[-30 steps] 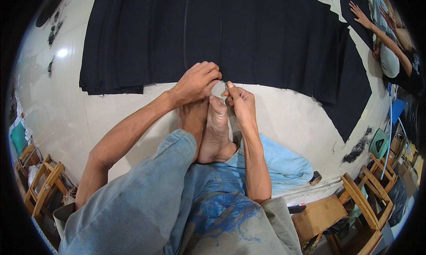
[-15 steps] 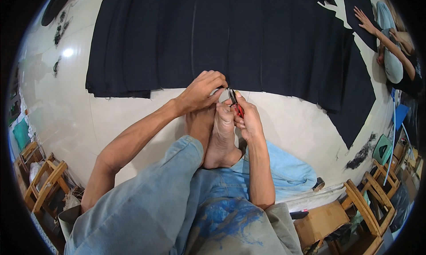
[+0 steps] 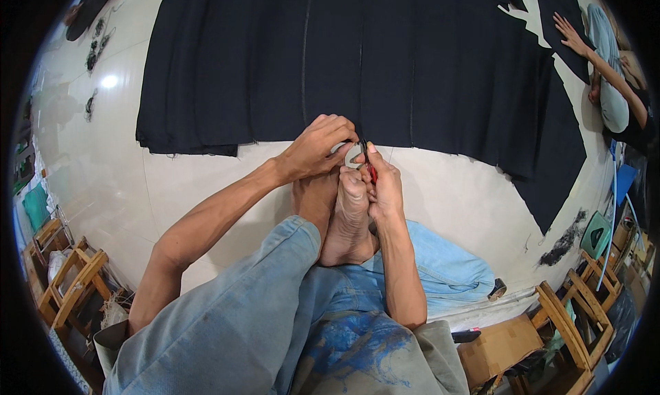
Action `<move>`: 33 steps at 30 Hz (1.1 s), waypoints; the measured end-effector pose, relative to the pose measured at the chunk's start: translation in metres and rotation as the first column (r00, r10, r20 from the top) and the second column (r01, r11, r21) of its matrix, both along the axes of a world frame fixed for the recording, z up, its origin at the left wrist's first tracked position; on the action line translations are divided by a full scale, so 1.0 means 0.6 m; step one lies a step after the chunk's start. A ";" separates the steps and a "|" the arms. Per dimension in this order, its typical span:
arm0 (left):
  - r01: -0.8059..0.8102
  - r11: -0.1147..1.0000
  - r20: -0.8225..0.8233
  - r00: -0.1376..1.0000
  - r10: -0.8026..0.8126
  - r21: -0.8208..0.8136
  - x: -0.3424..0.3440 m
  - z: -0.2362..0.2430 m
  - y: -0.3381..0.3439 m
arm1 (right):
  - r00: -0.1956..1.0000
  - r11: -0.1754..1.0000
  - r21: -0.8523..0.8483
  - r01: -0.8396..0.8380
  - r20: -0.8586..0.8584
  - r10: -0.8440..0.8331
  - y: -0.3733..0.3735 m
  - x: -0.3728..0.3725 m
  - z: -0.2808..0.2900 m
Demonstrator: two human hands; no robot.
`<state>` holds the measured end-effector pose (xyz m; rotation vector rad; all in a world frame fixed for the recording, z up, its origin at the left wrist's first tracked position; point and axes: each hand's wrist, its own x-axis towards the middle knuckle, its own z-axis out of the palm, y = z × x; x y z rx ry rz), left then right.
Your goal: The person sits on the floor and uses scissors to cut a large piece of black fabric into smaller rectangular sections. They repeatedly align the fabric layers and make straight cuts along the edges, separating individual pieces.
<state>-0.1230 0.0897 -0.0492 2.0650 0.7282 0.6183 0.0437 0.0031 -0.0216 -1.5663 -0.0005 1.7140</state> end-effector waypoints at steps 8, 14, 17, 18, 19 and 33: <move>0.007 1.000 -0.010 1.000 -0.007 -0.006 -0.001 0.002 0.001 | 0.999 0.999 0.027 0.043 -0.018 -0.042 -0.002 -0.003 -0.004; -0.008 1.000 -0.006 1.000 0.008 -0.008 -0.003 -0.002 -0.002 | 1.000 0.999 -0.032 -0.017 0.005 0.017 -0.008 -0.002 0.010; -0.011 1.000 0.021 1.000 0.011 0.000 0.000 -0.002 0.000 | 0.999 0.999 -0.031 0.024 -0.026 -0.025 -0.013 0.000 0.015; -0.013 1.000 0.028 1.000 0.013 0.007 -0.001 -0.002 0.000 | 1.000 0.999 -0.030 0.021 -0.018 -0.021 -0.010 -0.002 0.017; -0.013 1.000 0.026 1.000 0.013 0.002 -0.001 -0.002 0.000 | 1.000 0.999 -0.029 0.018 -0.010 -0.018 -0.005 -0.003 0.020; -0.015 1.000 0.011 1.000 0.015 -0.017 -0.003 -0.001 -0.002 | 1.000 1.000 0.021 -0.019 -0.006 0.019 0.005 -0.005 0.012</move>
